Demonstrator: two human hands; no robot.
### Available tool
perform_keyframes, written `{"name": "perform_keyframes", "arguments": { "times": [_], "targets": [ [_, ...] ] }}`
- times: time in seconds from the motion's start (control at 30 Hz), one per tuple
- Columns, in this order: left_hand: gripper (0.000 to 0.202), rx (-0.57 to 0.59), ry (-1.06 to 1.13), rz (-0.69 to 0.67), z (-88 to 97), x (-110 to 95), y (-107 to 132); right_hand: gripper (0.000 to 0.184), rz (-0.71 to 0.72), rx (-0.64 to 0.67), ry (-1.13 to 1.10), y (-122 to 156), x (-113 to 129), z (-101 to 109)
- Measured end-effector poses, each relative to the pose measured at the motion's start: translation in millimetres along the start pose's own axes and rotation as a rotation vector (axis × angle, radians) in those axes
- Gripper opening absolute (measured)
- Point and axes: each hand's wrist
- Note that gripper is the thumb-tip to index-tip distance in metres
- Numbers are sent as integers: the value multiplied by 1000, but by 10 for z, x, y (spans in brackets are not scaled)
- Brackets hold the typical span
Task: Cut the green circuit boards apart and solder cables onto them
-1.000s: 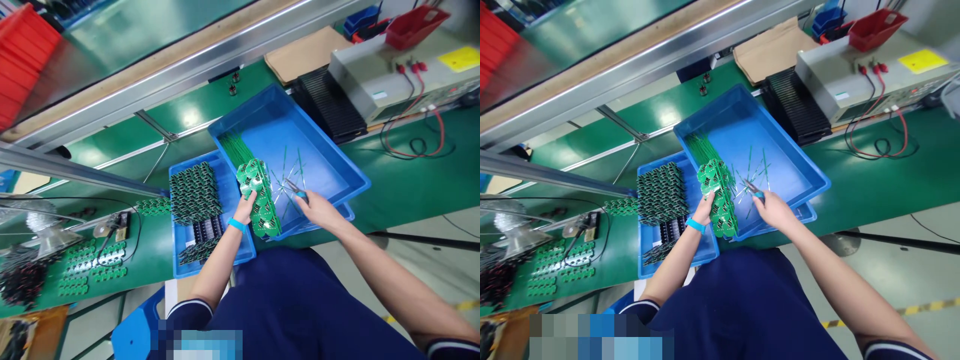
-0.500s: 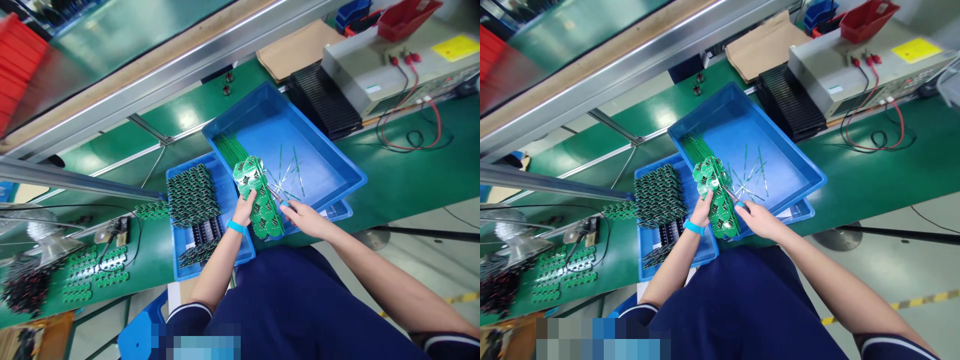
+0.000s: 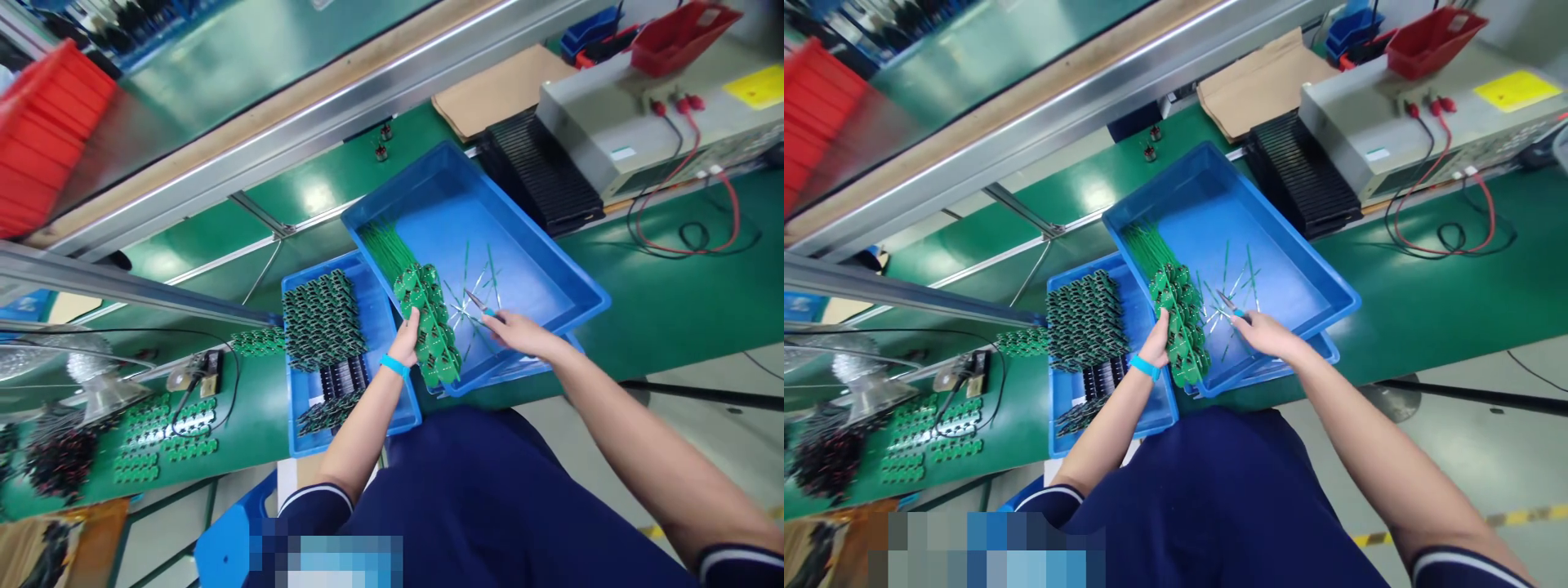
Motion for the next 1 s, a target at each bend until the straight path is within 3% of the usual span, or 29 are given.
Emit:
{"name": "perform_keyframes", "arguments": {
  "times": [0.1, 0.27, 0.4, 0.87, 1.0],
  "targets": [
    [47, -91, -65, -122, -36, -25, -1, 36, -36, -78, 103, -42, -30, 93],
    [48, -126, -161, -237, -119, -21, 34, 40, 55, 47, 114, 165, 61, -157],
    [46, -113, -174, -258, -168, -49, 63, 40, 104, 73, 97, 225, 133, -261],
    [44, -137, -296, -280, -252, -135, 162, 38, 115, 24, 157, 206, 119, -185],
    [45, -139, -316, -256, -208, -132, 143, 34, 111, 20, 22, 193, 104, -178]
  ]
}}
Point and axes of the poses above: each hand's wrist, its own y-axis away from the middle knuckle, its own z-axis out of the back of the hand, x = y × z, and after that the axes turned 1 degree about x, right-handed
